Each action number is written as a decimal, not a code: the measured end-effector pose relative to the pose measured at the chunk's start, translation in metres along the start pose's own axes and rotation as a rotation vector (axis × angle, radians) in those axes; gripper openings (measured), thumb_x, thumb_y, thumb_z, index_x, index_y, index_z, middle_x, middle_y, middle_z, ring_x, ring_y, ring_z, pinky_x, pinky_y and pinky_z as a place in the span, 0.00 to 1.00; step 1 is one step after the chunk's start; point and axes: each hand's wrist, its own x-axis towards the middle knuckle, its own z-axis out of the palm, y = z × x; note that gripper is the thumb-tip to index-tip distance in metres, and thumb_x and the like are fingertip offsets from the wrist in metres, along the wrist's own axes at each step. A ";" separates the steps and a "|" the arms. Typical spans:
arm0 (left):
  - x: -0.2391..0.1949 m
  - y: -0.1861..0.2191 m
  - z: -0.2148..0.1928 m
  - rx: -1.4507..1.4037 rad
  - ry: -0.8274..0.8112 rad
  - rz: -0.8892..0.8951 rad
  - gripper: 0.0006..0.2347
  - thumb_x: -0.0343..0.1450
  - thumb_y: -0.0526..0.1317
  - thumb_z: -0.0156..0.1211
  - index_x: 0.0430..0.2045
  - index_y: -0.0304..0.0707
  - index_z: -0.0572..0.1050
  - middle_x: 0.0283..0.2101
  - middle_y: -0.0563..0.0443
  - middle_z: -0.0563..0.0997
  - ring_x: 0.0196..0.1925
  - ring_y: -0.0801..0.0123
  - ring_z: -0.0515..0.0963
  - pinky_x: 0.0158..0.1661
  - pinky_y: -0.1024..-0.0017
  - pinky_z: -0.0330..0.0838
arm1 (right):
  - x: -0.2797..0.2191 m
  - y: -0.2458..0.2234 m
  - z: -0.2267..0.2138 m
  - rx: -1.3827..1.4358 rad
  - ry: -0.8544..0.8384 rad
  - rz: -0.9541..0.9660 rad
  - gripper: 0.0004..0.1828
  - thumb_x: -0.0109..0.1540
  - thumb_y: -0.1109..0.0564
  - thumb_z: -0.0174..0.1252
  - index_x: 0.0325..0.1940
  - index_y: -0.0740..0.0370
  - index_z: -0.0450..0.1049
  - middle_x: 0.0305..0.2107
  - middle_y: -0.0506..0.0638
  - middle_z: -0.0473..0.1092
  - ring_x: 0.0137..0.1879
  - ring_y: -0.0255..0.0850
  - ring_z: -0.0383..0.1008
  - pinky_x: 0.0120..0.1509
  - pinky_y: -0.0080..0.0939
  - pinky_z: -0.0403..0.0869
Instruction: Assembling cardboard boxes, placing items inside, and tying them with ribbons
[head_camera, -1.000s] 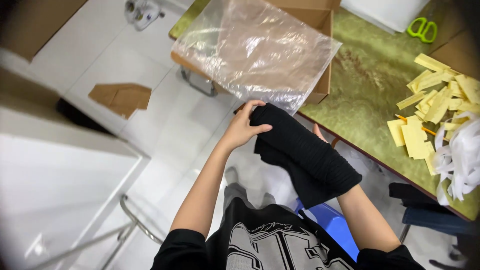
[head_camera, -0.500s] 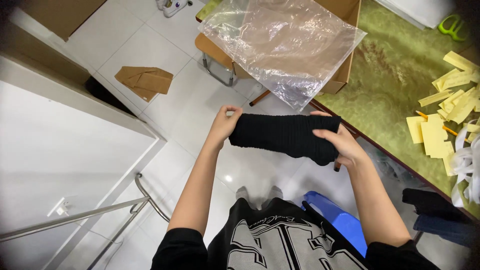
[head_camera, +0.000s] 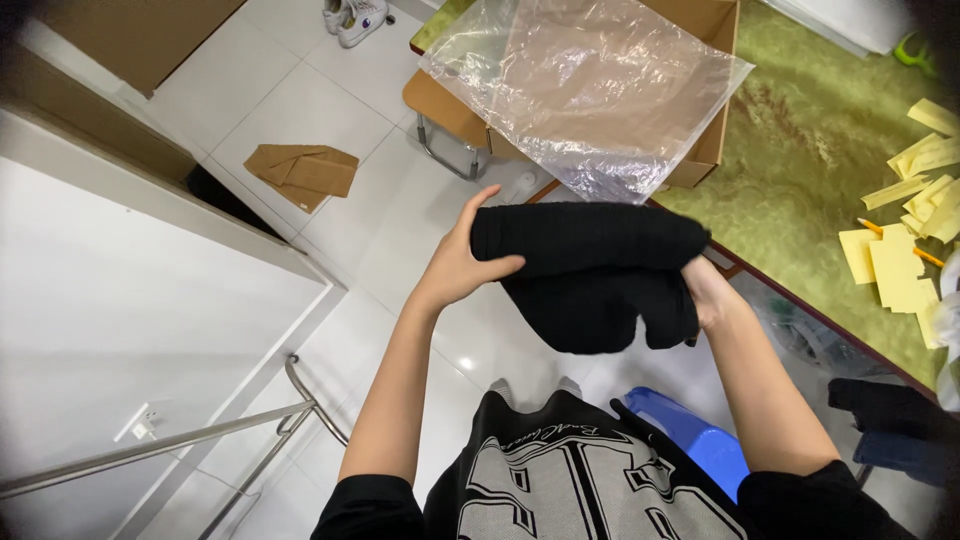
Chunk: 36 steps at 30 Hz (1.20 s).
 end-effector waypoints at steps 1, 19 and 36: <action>-0.001 0.000 0.001 -0.002 -0.001 0.001 0.45 0.63 0.46 0.78 0.76 0.57 0.55 0.77 0.25 0.57 0.80 0.28 0.51 0.74 0.34 0.48 | -0.004 -0.005 0.003 -0.020 -0.025 0.002 0.63 0.56 0.18 0.24 0.81 0.66 0.56 0.68 0.74 0.60 0.68 0.72 0.66 0.65 0.79 0.67; -0.010 -0.016 -0.013 -0.111 -0.126 0.173 0.54 0.61 0.48 0.83 0.80 0.55 0.47 0.82 0.35 0.47 0.83 0.37 0.36 0.75 0.35 0.30 | 0.042 0.012 0.018 0.222 0.308 0.095 0.17 0.62 0.45 0.73 0.46 0.58 0.82 0.30 0.55 0.75 0.33 0.44 0.83 0.35 0.43 0.81; -0.021 -0.009 -0.012 -0.457 -0.141 -0.176 0.46 0.72 0.77 0.29 0.79 0.43 0.53 0.78 0.33 0.58 0.76 0.35 0.63 0.62 0.47 0.71 | 0.012 -0.013 0.058 0.092 0.269 -0.266 0.43 0.69 0.45 0.68 0.79 0.65 0.56 0.65 0.65 0.66 0.63 0.52 0.76 0.62 0.66 0.76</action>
